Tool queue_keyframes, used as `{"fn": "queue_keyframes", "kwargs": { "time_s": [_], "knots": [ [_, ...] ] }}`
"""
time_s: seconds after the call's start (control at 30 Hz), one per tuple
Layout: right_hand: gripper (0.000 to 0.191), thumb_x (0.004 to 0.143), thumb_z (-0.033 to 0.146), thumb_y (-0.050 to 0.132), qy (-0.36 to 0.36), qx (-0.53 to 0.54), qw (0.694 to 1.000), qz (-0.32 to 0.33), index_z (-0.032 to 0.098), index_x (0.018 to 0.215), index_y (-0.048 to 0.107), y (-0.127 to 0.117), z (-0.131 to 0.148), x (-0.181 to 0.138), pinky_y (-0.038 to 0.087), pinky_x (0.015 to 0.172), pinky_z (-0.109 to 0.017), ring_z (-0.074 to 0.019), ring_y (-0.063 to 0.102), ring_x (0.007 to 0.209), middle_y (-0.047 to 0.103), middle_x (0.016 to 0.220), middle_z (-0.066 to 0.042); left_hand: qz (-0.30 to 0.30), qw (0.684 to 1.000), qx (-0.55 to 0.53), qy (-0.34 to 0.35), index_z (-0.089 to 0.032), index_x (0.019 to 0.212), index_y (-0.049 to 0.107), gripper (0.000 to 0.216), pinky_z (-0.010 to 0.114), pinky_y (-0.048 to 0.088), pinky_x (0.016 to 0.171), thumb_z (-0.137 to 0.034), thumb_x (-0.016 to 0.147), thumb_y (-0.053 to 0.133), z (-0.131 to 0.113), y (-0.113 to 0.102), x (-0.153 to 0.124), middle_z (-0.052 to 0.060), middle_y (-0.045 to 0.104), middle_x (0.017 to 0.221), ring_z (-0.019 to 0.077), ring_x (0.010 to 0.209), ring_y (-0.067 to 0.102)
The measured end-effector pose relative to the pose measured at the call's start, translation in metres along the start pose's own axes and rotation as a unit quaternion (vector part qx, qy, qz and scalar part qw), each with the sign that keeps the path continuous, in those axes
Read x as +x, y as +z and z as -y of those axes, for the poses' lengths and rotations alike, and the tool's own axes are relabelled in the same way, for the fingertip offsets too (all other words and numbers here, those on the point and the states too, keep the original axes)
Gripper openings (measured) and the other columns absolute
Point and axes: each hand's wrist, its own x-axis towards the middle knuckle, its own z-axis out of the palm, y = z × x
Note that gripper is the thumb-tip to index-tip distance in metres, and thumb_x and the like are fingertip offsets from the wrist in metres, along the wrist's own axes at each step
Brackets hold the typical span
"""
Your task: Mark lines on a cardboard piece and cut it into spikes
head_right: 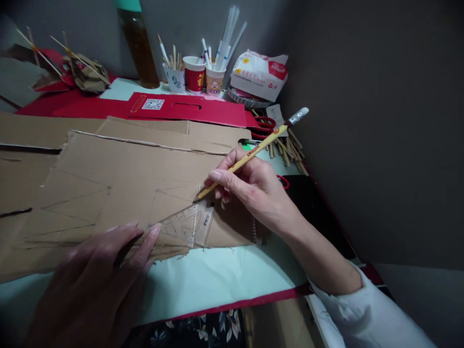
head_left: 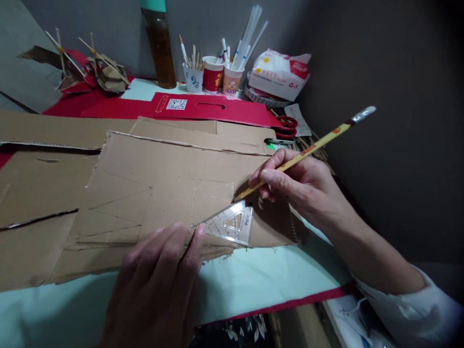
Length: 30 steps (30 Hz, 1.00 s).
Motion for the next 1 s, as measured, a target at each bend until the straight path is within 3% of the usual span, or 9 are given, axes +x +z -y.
{"fn": "queue_keyframes", "kwargs": {
  "time_s": [0.47, 1.0],
  "knots": [
    [0.035, 0.079, 0.053, 0.081, -0.016, -0.047, 0.999, -0.006, 0.022, 0.074, 0.067, 0.0022, 0.0032, 0.0017, 0.048, 0.049, -0.025, -0.0132, 0.059, 0.058, 0.06, 0.074, 0.0, -0.003, 1.0, -0.005, -0.009, -0.005, 0.133, 0.059, 0.045, 0.048, 0.039, 0.103, -0.007, 0.091, 0.047, -0.002, -0.0002, 0.0025, 0.019, 0.061, 0.122, 0.034, 0.115, 0.056],
    [0.027, 0.089, 0.039, 0.075, -0.018, -0.061, 0.998, 0.019, 0.019, 0.079, 0.062, 0.0048, 0.0004, 0.0002, 0.046, 0.052, -0.023, -0.011, 0.059, 0.058, 0.062, 0.07, 0.002, -0.007, 1.0, -0.011, -0.01, -0.003, 0.132, 0.061, 0.044, 0.049, 0.038, 0.105, -0.005, 0.09, 0.047, -0.0033, -0.0005, 0.0022, 0.02, 0.06, 0.124, 0.0344, 0.116, 0.055]
  ]
}}
